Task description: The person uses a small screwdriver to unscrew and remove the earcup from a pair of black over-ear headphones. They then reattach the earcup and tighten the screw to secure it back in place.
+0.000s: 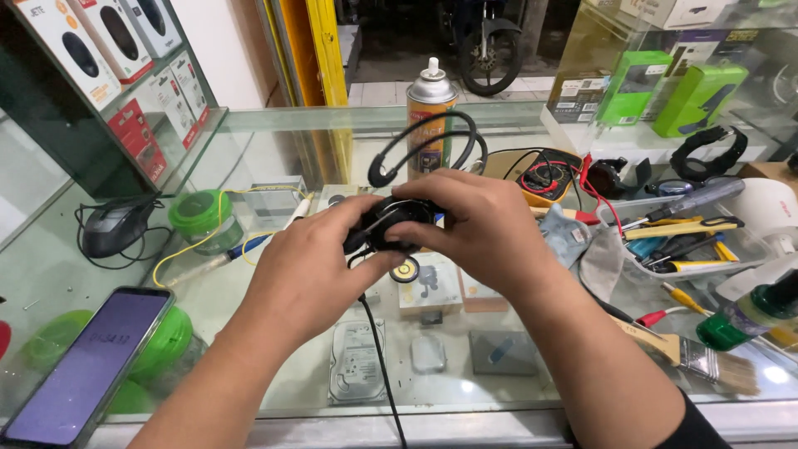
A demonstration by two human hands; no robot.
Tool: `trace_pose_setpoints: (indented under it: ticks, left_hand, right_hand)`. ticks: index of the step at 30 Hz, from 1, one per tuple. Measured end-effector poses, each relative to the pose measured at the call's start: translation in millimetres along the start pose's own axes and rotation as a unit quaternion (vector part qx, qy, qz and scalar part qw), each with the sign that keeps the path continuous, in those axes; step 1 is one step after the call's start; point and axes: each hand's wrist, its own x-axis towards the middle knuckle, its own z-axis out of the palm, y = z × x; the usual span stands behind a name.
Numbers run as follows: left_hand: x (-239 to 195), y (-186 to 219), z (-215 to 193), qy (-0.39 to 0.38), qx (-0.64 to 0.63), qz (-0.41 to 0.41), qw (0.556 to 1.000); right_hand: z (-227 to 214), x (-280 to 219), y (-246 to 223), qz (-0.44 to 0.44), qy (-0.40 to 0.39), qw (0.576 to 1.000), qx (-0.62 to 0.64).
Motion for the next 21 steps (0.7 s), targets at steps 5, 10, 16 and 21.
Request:
trace_pose_setpoints:
  ticks: [5, 10, 16, 21]
  left_hand:
    - [4, 0, -6, 0.015, -0.057, -0.052, 0.997]
    - [12, -21, 7, 0.019, -0.276, -0.104, 0.955]
    - [10, -38, 43, 0.031, -0.541, -0.037, 0.840]
    - [-1, -23, 39, 0.002, -0.592, -0.027, 0.806]
  right_hand:
    - [-1, 3, -11, -0.027, 0.020, 0.997, 0.066]
    - [-5, -2, 10, 0.083, 0.053, 0.989, 0.108]
    - [25, -12, 42, 0.295, -0.137, 0.891, 0.316]
    - [58, -29, 46, 0.249, -0.098, 0.801, 0.535]
